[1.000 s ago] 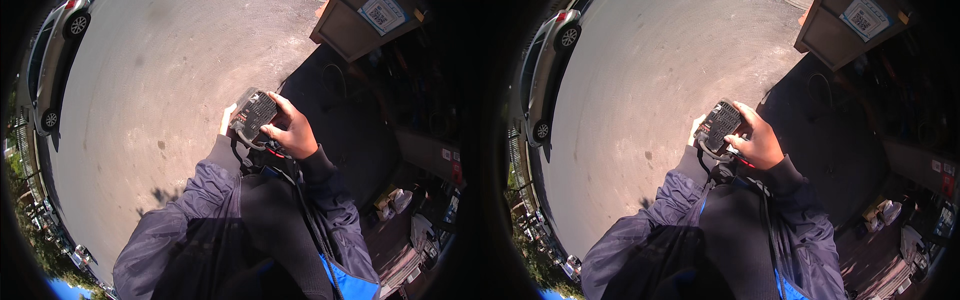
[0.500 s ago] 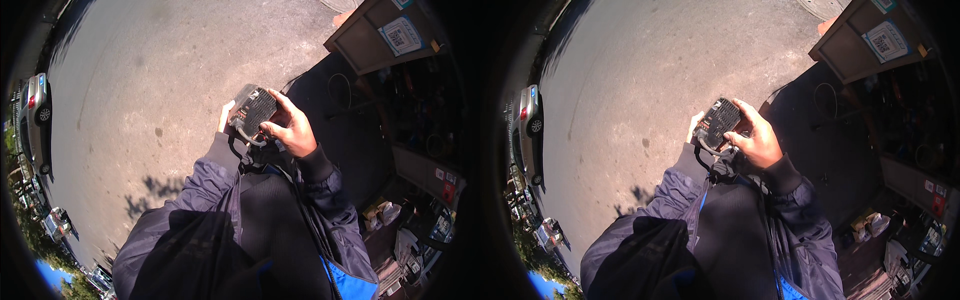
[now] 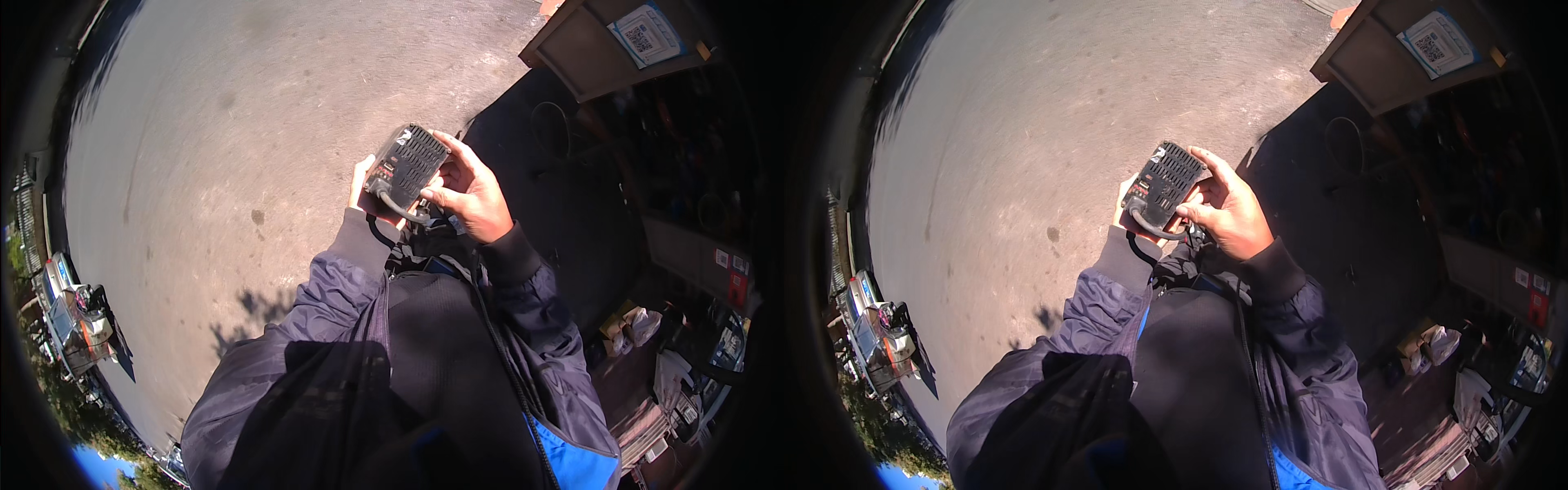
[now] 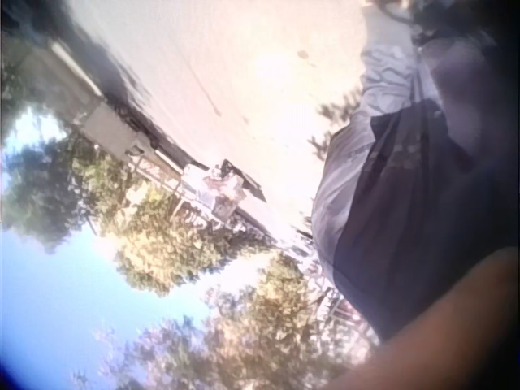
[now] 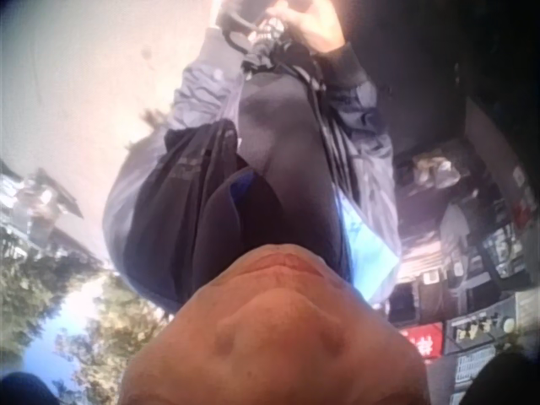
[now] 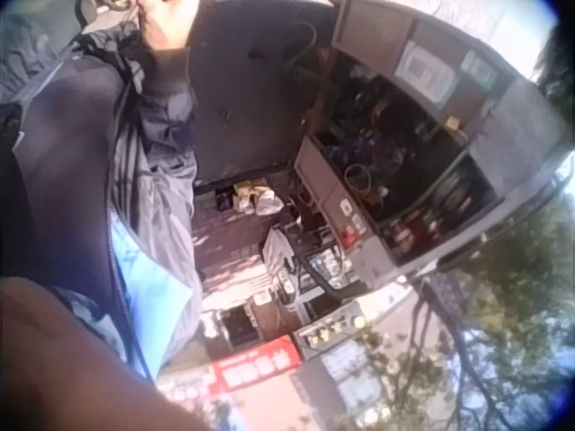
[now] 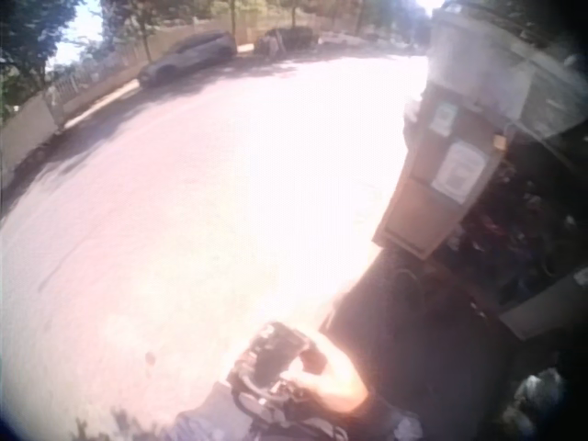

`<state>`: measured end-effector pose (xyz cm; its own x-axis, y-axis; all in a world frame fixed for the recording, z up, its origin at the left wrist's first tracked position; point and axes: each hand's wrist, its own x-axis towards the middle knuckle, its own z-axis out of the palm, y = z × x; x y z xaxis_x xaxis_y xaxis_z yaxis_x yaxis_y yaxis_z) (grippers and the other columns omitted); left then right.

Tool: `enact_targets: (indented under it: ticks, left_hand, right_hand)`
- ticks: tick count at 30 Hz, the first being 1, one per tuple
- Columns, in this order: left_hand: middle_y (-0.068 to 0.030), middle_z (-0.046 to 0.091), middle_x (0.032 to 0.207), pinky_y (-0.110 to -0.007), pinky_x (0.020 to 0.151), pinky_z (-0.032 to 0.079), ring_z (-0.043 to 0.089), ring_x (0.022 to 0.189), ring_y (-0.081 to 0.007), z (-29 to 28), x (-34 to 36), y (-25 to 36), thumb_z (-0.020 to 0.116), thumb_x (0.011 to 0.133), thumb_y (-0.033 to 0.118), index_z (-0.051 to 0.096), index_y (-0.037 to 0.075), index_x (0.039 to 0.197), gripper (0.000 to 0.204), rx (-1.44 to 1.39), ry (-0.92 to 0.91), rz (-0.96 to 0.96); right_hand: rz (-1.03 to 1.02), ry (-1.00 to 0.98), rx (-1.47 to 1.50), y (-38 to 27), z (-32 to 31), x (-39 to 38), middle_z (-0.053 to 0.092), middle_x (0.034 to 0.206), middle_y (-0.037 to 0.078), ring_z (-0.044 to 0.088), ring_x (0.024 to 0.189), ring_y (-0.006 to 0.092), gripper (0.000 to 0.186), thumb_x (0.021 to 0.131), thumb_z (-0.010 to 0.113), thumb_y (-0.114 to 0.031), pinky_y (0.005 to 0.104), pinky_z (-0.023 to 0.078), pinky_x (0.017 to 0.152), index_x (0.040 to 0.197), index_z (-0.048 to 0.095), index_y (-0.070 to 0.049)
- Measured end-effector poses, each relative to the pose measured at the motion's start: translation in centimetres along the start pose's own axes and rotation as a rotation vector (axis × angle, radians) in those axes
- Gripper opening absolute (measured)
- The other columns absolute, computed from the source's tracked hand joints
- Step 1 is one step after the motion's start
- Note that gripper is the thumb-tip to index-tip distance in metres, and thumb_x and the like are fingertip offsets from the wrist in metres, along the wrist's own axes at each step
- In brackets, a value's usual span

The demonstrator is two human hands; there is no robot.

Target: The person holds a black power supply unit, rotates it to view multiple sides, and walks from an outdoor area into a cluttered workshop. Inside, they pick up a screwdriver and continue to handle the unit, showing the fan and connector ends.

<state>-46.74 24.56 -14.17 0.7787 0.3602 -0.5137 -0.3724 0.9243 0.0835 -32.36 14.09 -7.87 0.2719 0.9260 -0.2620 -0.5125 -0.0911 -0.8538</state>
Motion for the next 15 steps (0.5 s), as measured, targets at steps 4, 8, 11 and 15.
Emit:
enact_targets:
  ticks: [4,8,11,15]
  left_hand:
    - [-0.0219,0.068,0.117,-0.049,0.090,0.060,0.070,0.105,-0.0353,0.8,0.1,0.0,0.033,0.103,0.042,0.061,0.000,0.128,0.057,0.074,0.034,0.007]
    - [-0.0257,0.068,0.116,-0.049,0.090,0.062,0.071,0.102,-0.0367,1.2,-0.1,0.0,0.036,0.104,0.029,0.060,-0.006,0.125,0.047,-0.007,-0.014,0.007]
    - [-0.0285,0.067,0.117,-0.049,0.092,0.063,0.072,0.103,-0.0381,1.4,-0.2,0.1,0.037,0.105,0.023,0.059,-0.008,0.125,0.043,-0.017,-0.037,0.019]
    - [-0.0290,0.066,0.119,-0.050,0.092,0.063,0.072,0.105,-0.0384,1.7,-0.1,0.1,0.036,0.106,0.025,0.058,-0.008,0.127,0.045,-0.026,-0.008,0.037]
  right_hand:
    - [-0.001,-0.013,0.006,-0.2,0.0,0.0,0.061,0.100,0.009,0.064,0.088,0.0123,0.077,0.090,0.072,0.007,0.0268,0.054,0.081,0.155,0.033,0.003]
    - [-0.002,-0.012,0.020,-0.2,-0.2,0.0,0.061,0.100,0.009,0.065,0.089,0.0131,0.078,0.089,0.073,0.007,0.0274,0.055,0.081,0.155,0.033,0.003]
    - [-0.006,-0.025,0.002,-0.1,-0.3,0.1,0.061,0.101,0.010,0.065,0.090,0.0135,0.078,0.089,0.073,0.008,0.0277,0.055,0.082,0.155,0.032,0.003]
    - [0.001,-0.025,0.024,0.0,-0.4,0.2,0.061,0.102,0.010,0.065,0.090,0.0136,0.079,0.089,0.073,0.007,0.0277,0.055,0.083,0.156,0.032,0.002]
